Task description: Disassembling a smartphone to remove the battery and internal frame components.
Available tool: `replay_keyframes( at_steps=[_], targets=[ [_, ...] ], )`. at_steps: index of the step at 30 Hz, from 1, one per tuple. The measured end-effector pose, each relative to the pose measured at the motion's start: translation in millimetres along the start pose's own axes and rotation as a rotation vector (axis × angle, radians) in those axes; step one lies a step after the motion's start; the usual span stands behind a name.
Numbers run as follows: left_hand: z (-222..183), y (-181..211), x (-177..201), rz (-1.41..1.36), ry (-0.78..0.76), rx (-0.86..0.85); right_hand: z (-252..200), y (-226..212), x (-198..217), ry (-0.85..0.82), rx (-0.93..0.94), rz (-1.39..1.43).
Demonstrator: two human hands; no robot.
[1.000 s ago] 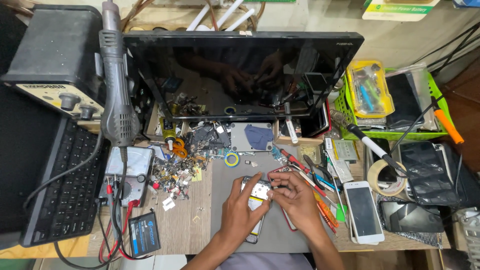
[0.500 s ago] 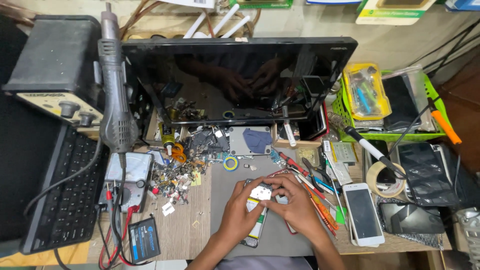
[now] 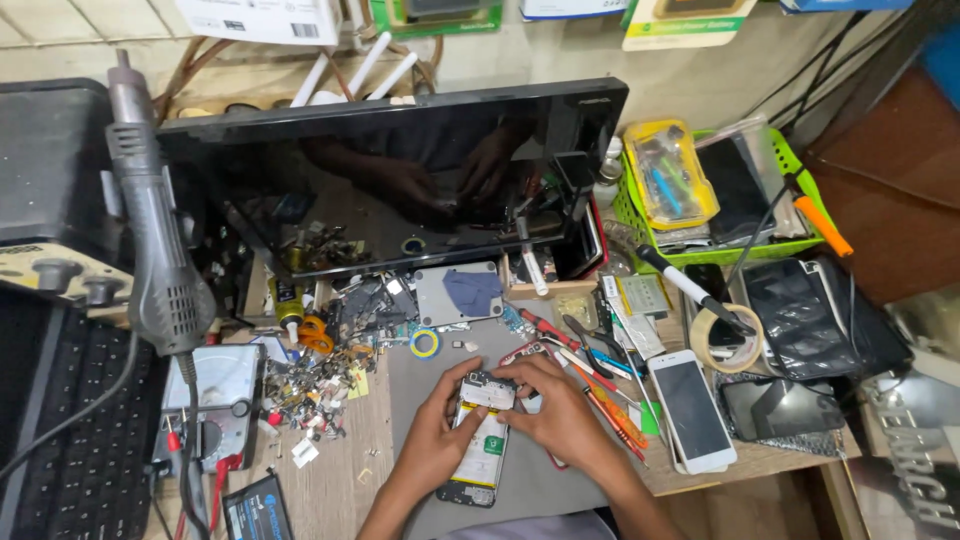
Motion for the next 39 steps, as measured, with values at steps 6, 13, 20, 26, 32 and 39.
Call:
replay_keyframes(
  at_steps=[6, 13, 20, 26, 32, 39],
  targets=[
    [-1, 12, 4, 0.036, -0.027, 0.04, 1, -4, 2, -0.018, 0.005, 0.012],
    [-1, 8, 4, 0.097, 0.003, -0.012, 2, 21, -10, 0.012, 0.124, -0.084],
    [-3, 12, 5, 0.062, -0.015, 0.041, 4, 18, -10, 0.003, 0.027, -0.077],
    [-2, 3, 4, 0.114, 0.022, -0.004, 6, 12, -8, -0.021, 0.026, -0.104],
    [-2, 5, 3, 0.04, 0.008, 0.005, 10, 1, 0, -0.055, -0.005, -0.085],
    [-2, 9, 2, 0.028, 0.005, 0.045, 13, -6, 3, -0.101, -0.065, -0.115]
  ],
)
Point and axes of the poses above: each hand's wrist, its own z-axis towards the middle knuckle, its own x-axis out of the back of the hand, y = z × x, the point moved 1 cm from there along z, towards the middle knuckle, and after that the axes turned 14 degrees about y, right-handed, at the moved point
